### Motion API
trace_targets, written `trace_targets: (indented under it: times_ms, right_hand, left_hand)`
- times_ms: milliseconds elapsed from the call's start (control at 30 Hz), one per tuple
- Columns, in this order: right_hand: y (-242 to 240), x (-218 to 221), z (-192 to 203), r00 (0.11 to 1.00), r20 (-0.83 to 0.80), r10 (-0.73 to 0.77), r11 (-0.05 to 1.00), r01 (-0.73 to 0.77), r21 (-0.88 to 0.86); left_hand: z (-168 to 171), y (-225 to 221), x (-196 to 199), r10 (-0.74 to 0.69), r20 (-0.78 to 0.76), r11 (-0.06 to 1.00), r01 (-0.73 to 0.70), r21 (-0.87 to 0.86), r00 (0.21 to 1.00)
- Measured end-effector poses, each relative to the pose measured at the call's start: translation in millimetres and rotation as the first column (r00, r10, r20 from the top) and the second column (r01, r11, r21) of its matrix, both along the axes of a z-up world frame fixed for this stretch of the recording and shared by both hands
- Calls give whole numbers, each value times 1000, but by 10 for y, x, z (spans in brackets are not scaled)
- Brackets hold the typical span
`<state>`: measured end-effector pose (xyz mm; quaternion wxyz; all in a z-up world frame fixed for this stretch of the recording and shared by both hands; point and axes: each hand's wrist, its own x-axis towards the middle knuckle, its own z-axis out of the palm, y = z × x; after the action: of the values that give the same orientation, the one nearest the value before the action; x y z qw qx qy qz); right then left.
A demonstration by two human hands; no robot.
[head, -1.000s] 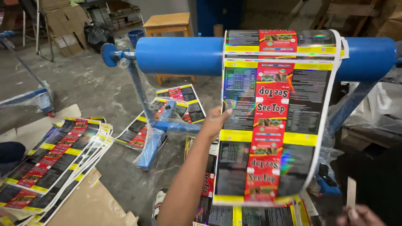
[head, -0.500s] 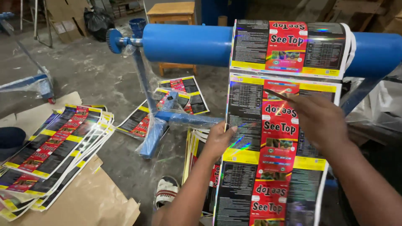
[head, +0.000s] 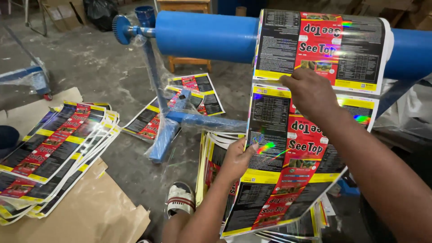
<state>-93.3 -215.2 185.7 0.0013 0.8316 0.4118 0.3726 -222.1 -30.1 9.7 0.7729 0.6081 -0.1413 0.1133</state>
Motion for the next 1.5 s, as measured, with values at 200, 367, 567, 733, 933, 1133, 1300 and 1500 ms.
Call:
trace_targets:
  times_ms: [200, 367, 567, 733, 933, 1133, 1300, 1500]
  right_hand:
    - [62, -78, 19, 998, -42, -46, 999, 45, -28]
    - [54, -105, 66, 996, -49, -69, 994, 65, -89]
    - [3, -193, 148, 992, -24, -121, 972, 113, -205]
    - [-103, -182, 115, 984, -20, -175, 953, 165, -254]
    - [-420, -214, 93, 971, -42, -235, 938, 215, -272]
    - [-780, -244, 77, 951, -29, -306, 915, 286, -286]
    - [-1073, -218, 7, 953, 12, -304, 910, 294, -293]
    - [-1353, -167, -40, 931, 120, -344, 872, 365, -328]
  left_hand:
    - [-129, -11, 0, -26, -14, 999, 25, -47, 1000]
    - [-101, 2, -31, 41, -33, 998, -39, 49, 999]
    - [-55, 4, -81, 74, 3, 991, -74, 111, 997]
    - [-78, 7, -78, 1, 35, 1000, -1, 4, 999]
    - [-75, 0, -66, -32, 8, 999, 32, -30, 999]
    - [-115, 12, -59, -10, 25, 1000, 10, 11, 1000]
    - [-68, -2, -77, -36, -15, 999, 36, -16, 999]
    - [-69, -5, -79, -41, -9, 998, 40, -39, 999]
